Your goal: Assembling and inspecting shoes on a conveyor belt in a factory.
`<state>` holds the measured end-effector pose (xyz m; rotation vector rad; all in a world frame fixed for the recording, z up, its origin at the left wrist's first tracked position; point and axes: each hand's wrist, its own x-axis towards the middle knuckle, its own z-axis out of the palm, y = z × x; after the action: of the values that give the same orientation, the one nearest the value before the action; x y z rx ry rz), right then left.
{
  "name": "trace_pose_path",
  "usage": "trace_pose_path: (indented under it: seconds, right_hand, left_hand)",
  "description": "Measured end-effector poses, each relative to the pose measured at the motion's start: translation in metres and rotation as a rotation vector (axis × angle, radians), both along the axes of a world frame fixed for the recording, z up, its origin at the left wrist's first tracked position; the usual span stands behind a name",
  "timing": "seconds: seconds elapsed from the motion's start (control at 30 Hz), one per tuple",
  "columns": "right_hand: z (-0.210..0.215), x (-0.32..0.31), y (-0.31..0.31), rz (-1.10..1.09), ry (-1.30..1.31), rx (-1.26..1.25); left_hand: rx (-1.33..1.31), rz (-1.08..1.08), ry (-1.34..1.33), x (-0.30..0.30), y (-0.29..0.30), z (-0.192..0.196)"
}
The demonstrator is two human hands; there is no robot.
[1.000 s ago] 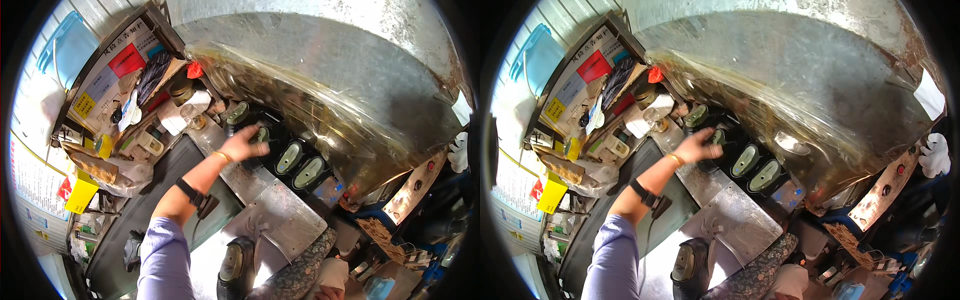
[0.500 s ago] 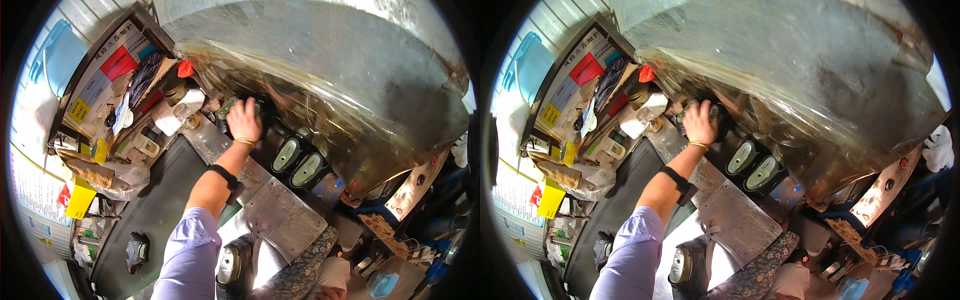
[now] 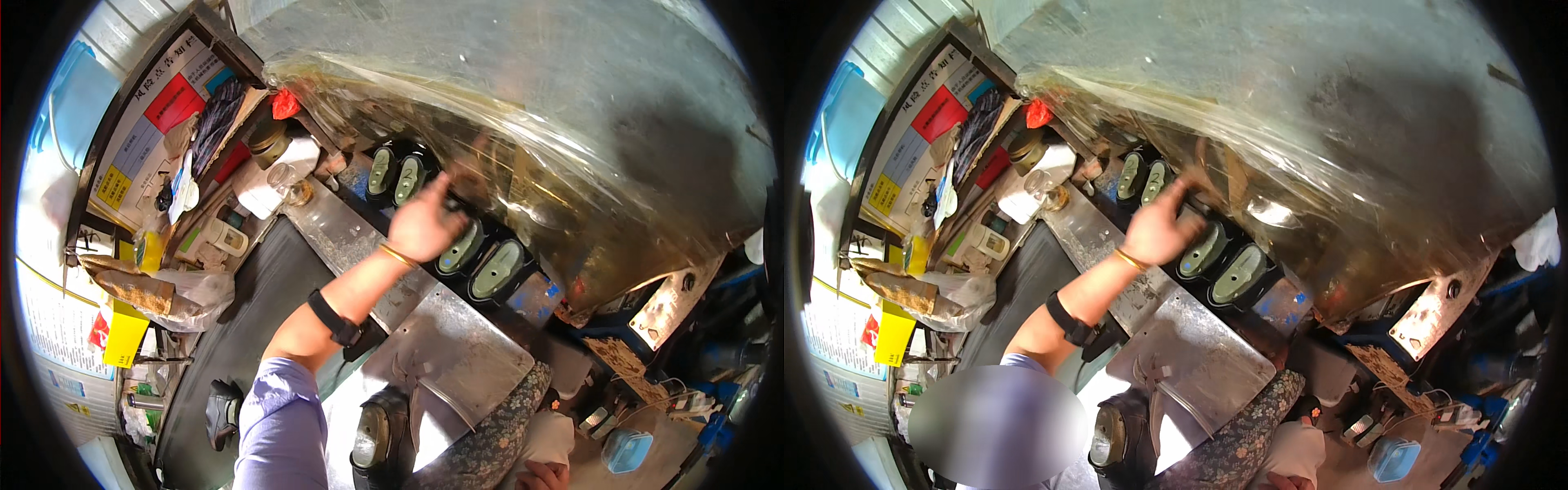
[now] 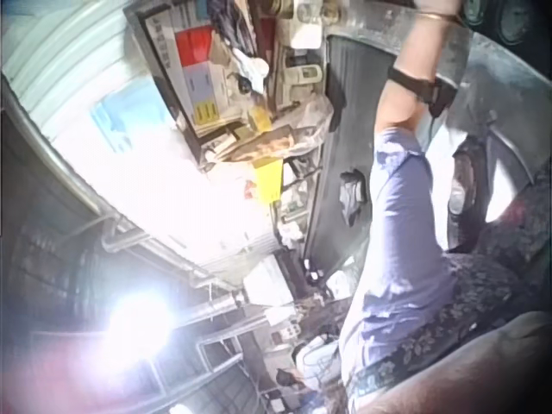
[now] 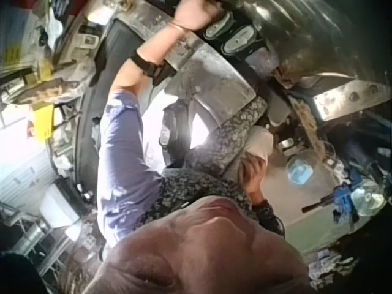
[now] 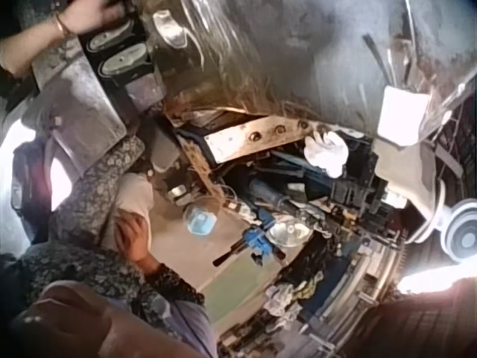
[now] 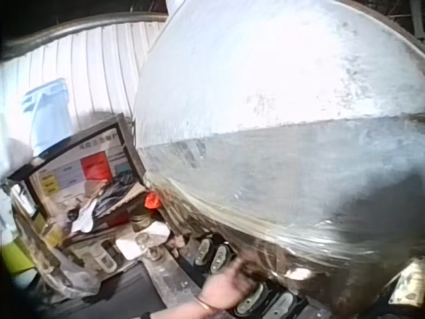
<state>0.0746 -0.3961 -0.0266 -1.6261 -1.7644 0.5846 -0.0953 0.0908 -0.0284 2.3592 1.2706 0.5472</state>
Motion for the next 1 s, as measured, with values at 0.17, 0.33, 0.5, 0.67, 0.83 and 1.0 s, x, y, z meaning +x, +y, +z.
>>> trace_pose_path:
  seconds: [0.17,0.33,0.5,0.67,0.83,1.0]
  right_hand:
    - [0.004,0.001,0.000,0.017,-0.047,0.010]
    - [0.002,0.000,-0.001,0.035,-0.049,0.026]
    - [0.003,0.002,0.000,-0.001,-0.059,0.030]
    - [-0.002,0.007,-0.005,0.017,-0.056,0.041]
    - [-0.008,0.004,-0.003,0.043,-0.052,0.083]
    - [0.010,0.001,-0.012,0.052,-0.058,0.028]
  left_hand:
    - [-0.381,0.102,0.427,0.045,-0.012,-0.022]
    - [0.075,0.270,0.335,0.048,0.058,-0.052]
    - [-0.129,-0.047,0.494,0.111,0.019,-0.040]
    - [-0.281,-0.279,0.464,0.109,-0.069,-0.012]
    - [0.149,-0.148,0.447,0.106,-0.034,-0.061]
    - [-0.021,0.124,0.252,0.124,0.034,-0.055]
